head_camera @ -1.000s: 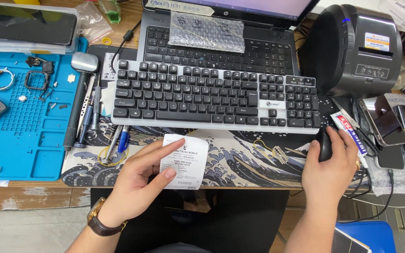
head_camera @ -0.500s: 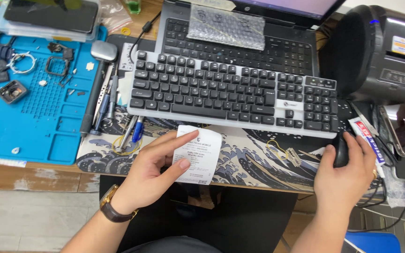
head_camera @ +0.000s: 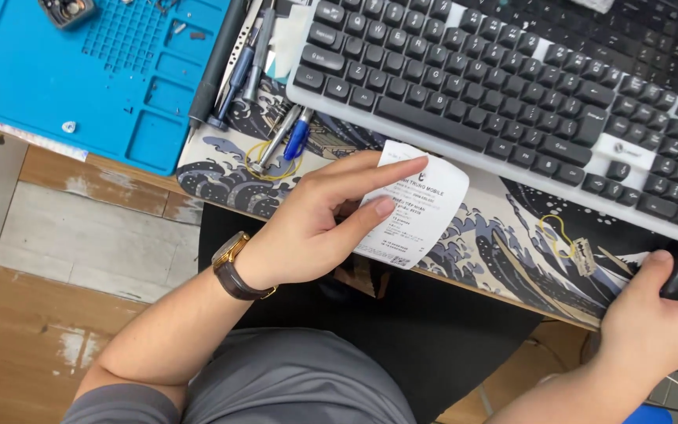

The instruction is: Processing a customer order or repair by reading a receipt and entering data into a computer system.

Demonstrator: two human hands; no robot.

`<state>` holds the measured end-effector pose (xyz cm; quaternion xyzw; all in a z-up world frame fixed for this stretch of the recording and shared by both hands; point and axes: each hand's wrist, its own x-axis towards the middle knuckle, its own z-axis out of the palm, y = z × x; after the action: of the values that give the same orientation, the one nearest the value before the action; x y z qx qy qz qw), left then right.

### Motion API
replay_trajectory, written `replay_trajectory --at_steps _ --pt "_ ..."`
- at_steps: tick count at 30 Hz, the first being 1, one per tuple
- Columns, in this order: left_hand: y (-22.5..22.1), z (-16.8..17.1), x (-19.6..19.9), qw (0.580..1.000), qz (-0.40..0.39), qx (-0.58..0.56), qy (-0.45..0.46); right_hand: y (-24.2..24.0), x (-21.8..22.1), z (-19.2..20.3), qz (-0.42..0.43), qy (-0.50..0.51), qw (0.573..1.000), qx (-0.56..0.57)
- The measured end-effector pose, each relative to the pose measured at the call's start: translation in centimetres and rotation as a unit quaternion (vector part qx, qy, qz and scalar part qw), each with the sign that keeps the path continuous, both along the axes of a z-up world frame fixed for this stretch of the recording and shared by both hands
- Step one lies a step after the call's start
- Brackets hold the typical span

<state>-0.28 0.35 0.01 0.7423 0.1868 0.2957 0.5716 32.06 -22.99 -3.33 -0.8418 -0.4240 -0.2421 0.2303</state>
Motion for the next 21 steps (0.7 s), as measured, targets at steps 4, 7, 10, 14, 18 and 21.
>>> replay_trajectory --at_steps 4,7,10,14,18,21 --pt "0.1 -0.1 0.0 1.0 -0.008 0.004 -0.007 -0.2 0.5 -0.3 0.042 -0.004 0.999 0.011" --pt "0.1 -0.1 0.1 1.0 -0.011 0.005 -0.008 0.0 0.2 -0.1 0.032 0.0 0.999 0.011" --pt "0.2 0.0 0.1 1.0 -0.013 0.002 -0.004 0.2 -0.2 0.2 0.031 0.005 0.999 0.014" --pt "0.2 0.7 0.3 1.0 -0.008 -0.002 0.007 0.1 0.4 0.6 0.069 -0.037 0.997 0.009" --pt "-0.1 0.5 0.5 0.999 -0.009 -0.032 -0.005 0.5 0.2 0.9 0.013 -0.02 0.999 0.026" --pt "0.0 0.6 0.7 0.999 -0.004 -0.034 0.017 1.2 -0.6 1.7 -0.028 0.024 0.999 0.035"
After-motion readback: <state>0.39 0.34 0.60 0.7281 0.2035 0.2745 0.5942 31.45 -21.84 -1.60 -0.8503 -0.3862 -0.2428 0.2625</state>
